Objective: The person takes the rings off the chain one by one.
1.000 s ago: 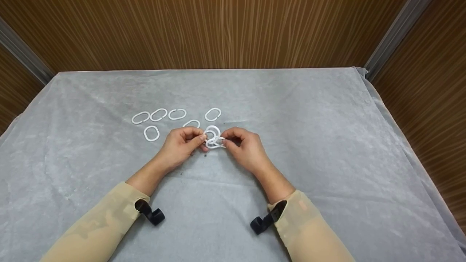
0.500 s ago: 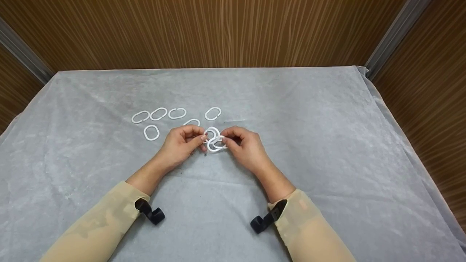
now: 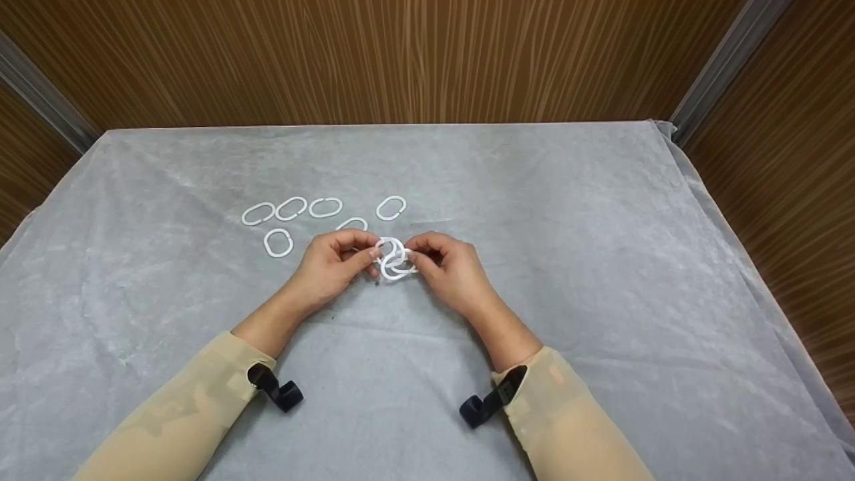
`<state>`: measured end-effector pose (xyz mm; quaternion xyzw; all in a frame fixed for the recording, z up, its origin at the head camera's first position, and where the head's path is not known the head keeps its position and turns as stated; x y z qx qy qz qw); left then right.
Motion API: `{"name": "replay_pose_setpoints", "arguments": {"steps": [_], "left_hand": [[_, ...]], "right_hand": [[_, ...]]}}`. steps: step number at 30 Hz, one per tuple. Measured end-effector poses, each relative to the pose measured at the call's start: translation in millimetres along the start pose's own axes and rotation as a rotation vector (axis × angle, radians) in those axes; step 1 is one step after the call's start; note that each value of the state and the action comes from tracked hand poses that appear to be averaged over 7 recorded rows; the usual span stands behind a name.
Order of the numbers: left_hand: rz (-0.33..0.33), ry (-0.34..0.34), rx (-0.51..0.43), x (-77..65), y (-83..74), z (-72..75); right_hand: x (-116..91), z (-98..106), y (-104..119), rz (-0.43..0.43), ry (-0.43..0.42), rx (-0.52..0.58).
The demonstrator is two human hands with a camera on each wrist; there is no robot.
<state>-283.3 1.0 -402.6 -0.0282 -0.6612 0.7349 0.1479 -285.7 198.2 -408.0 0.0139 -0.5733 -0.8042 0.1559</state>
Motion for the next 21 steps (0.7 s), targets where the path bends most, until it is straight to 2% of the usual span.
{"name": "replay_pose_setpoints", "arguments": {"steps": [10,21], "left_hand": [[-0.031,-0.001,0.019,0.7,-0.8,-0.6],[-0.024,0.003,0.042,-0.9,-1.7,-0.3]], "right_hand": [[0.1,0.5,-0.7,0.003,-0.006,-0.008],[-0.2,1.2,0.9,0.014,0.000,-0.003]]}}
Point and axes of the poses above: each hand's wrist, its own x-axis towards the middle knuckle, its own z-axis out of the back of the hand, y = z × x, the point moved 6 cm from there along x, towards the middle knuckle, and after that the axes turned 3 degrees about -z, right-handed, at the moved point
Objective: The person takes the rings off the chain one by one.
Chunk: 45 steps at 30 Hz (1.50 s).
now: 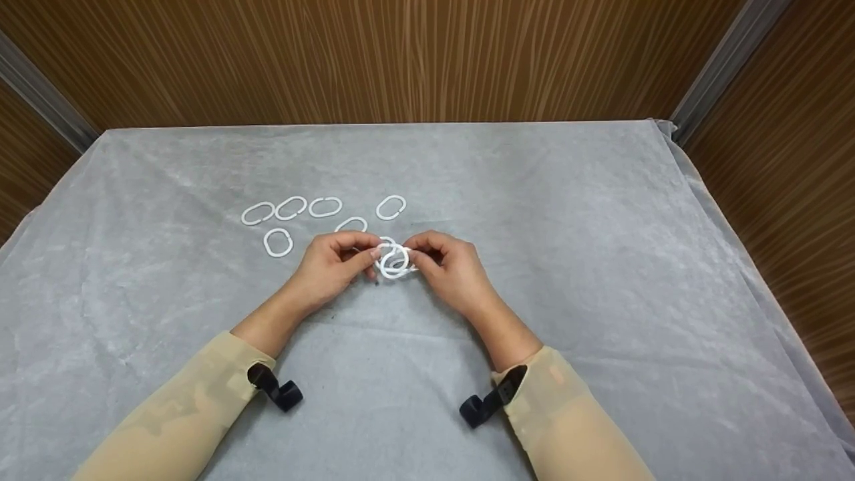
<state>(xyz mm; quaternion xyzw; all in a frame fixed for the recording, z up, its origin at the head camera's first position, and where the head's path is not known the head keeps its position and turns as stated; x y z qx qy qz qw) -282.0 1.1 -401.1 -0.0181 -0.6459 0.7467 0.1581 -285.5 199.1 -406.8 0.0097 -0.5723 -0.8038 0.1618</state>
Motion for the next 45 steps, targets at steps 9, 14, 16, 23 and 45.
{"name": "replay_pose_setpoints", "arguments": {"steps": [9,14,16,23,45], "left_hand": [[-0.022,0.022,0.038,-0.3,-1.2,-0.4],[-0.029,0.032,0.043,-0.4,-1.2,-0.8],[-0.028,0.035,0.047,-0.5,-1.0,-0.9],[-0.035,0.022,0.041,-0.5,-0.5,-0.7],[-0.169,-0.017,0.239,-3.0,-11.2,1.2]], "right_hand": [[-0.4,-0.3,-0.2,-0.010,0.003,0.017],[-0.4,-0.3,-0.4,-0.001,0.002,0.005],[-0.5,-0.4,-0.1,0.002,0.003,0.005],[-0.7,-0.6,0.2,-0.002,0.004,0.007],[-0.1,-1.2,-0.3,0.005,0.003,0.033]]}}
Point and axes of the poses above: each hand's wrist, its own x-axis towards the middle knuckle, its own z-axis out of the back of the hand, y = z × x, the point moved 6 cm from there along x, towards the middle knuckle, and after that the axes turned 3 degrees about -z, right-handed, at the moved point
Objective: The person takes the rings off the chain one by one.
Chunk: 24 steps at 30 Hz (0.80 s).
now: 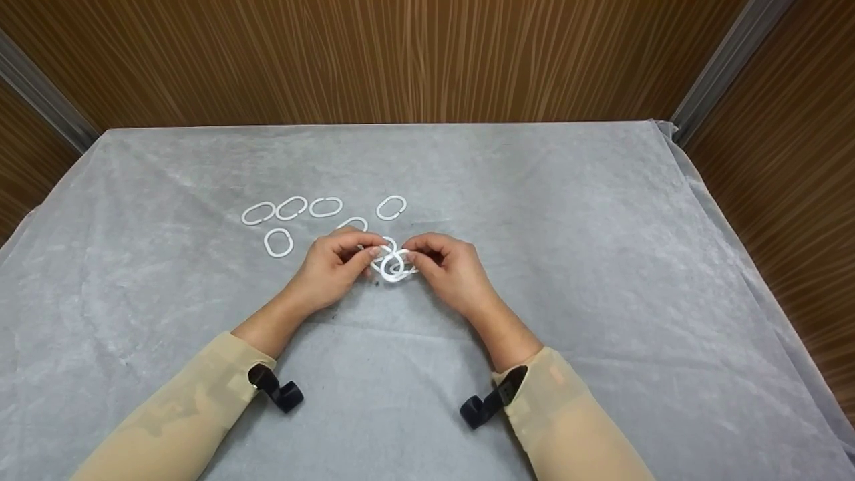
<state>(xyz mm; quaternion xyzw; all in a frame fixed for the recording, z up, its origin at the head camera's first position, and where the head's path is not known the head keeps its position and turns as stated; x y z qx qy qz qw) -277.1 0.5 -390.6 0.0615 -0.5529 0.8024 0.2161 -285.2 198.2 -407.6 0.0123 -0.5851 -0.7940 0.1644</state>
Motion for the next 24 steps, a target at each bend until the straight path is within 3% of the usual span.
{"name": "replay_pose_setpoints", "arguments": {"steps": [11,24], "left_hand": [[-0.042,0.007,0.114,-1.1,-3.7,1.1],[-0.071,0.019,0.138,-0.2,-5.3,0.3]], "right_hand": [[-0.3,0.0,1.3,0.019,-0.005,-0.001],[-1.2,0.2,3.5,0.046,-0.020,-0.001]]}}
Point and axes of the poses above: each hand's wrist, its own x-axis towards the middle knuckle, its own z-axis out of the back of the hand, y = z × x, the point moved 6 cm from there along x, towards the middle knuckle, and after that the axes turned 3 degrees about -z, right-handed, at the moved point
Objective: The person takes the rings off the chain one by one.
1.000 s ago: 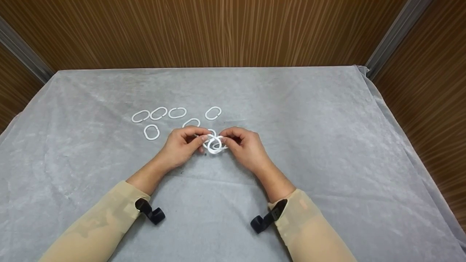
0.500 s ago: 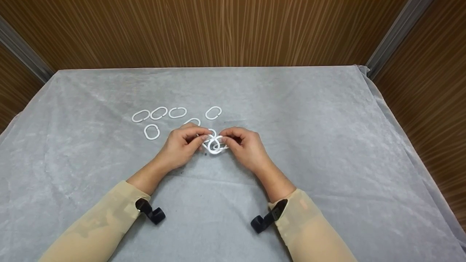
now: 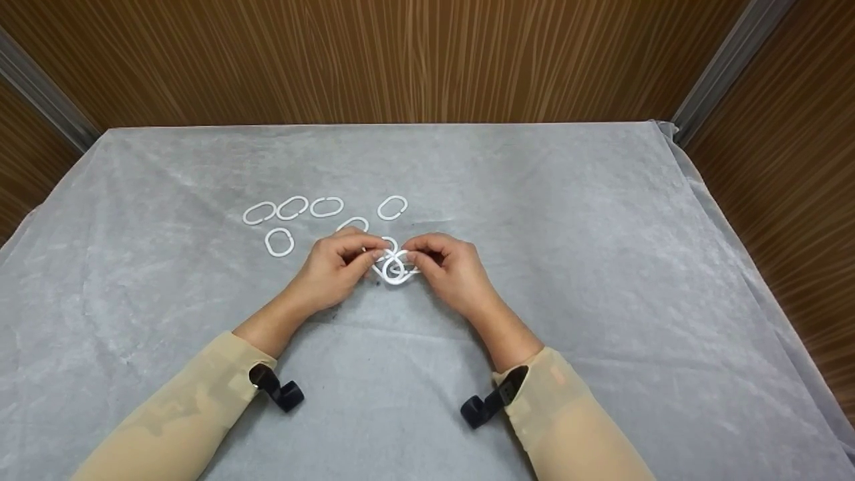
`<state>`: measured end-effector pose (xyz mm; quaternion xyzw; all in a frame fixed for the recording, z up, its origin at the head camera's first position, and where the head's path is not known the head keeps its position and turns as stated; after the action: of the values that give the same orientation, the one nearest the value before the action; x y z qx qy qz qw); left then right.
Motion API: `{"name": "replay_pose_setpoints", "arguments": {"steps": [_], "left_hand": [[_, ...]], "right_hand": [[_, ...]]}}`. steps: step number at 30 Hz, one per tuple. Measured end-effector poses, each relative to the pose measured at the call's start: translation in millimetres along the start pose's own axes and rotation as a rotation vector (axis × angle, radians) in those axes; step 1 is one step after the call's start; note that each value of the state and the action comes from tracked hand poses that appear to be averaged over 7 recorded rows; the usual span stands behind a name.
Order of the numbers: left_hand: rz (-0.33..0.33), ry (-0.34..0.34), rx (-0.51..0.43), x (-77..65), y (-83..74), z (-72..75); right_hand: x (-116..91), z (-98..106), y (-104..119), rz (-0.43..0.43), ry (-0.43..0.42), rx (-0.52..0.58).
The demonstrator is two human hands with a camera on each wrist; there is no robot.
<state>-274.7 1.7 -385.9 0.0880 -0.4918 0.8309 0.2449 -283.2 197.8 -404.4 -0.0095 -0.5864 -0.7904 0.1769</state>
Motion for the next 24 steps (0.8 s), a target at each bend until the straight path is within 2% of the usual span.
{"name": "replay_pose_setpoints", "arguments": {"steps": [14,24], "left_hand": [[0.033,-0.022,-0.022,-0.7,4.3,0.8],[0.092,-0.098,-0.061,1.1,9.6,4.5]], "right_hand": [[0.3,0.2,-1.0,-0.028,0.006,0.010],[0.4,1.5,-1.8,-0.034,-0.008,0.018]]}}
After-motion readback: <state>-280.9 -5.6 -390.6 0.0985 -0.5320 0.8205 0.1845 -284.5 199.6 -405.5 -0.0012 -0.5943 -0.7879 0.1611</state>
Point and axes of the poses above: each hand's wrist, its own x-axis towards the middle knuckle, its own z-axis out of the back of the hand, y = z × x, the point moved 6 cm from there along x, towards the middle knuckle, and after that the axes turned 3 degrees about -z, right-handed, at the moved point
